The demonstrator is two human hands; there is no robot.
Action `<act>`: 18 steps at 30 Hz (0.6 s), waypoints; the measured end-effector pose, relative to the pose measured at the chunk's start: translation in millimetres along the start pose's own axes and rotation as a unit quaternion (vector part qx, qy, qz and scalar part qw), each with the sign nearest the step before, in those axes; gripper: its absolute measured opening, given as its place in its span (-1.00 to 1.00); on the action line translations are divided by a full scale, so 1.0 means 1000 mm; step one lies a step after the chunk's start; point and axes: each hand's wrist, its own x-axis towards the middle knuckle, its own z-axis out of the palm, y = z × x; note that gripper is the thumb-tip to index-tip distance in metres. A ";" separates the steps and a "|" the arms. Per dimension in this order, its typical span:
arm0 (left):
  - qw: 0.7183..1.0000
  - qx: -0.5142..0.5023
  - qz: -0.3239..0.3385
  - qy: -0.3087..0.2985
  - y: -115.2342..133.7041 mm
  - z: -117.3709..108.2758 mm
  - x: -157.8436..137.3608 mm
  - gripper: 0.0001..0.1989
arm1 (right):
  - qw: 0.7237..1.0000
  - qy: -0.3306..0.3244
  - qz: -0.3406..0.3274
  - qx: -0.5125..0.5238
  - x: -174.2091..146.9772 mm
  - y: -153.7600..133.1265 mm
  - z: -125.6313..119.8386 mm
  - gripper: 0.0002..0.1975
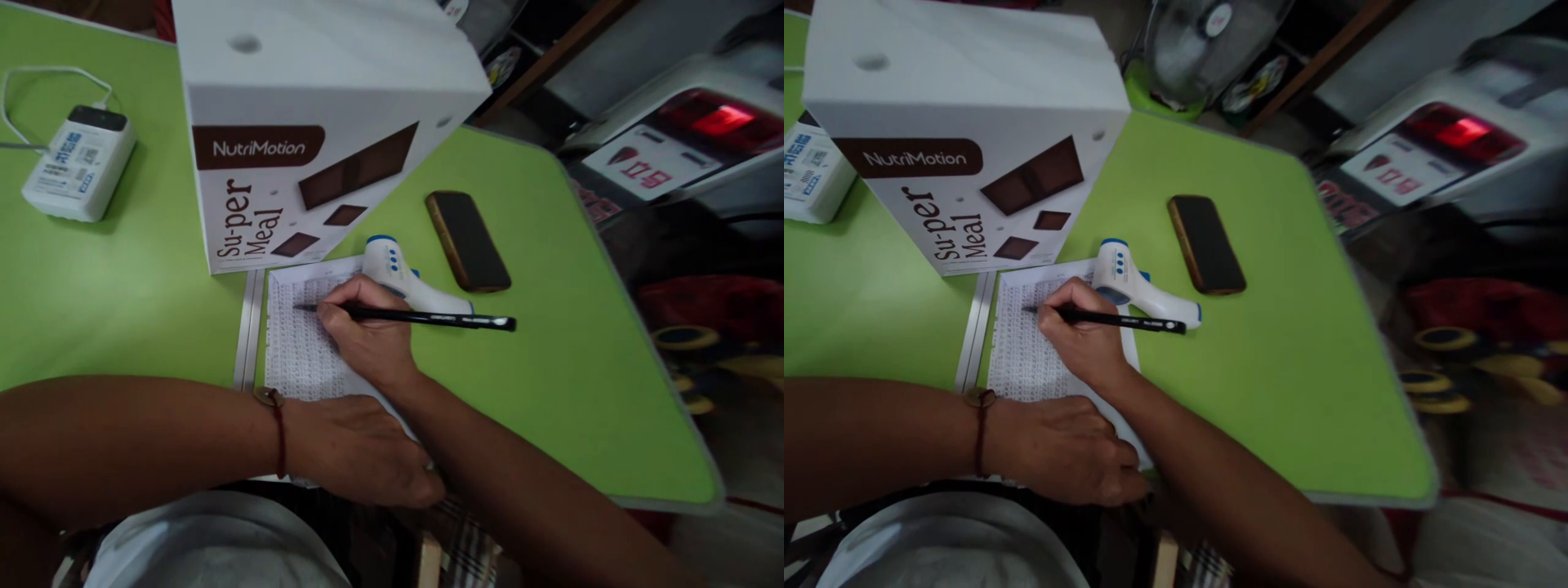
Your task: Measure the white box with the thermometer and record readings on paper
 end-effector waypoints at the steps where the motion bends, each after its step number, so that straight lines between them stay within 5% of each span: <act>1: 1.000 0.001 0.000 -0.005 0.000 -0.001 0.000 -0.90 | 1.000 -0.004 0.002 -0.004 0.000 0.000 0.000 -0.91; 18: 1.000 0.014 0.004 -0.023 0.001 -0.005 0.000 -0.87 | 1.000 -0.015 0.000 0.000 0.000 0.000 0.000 -0.91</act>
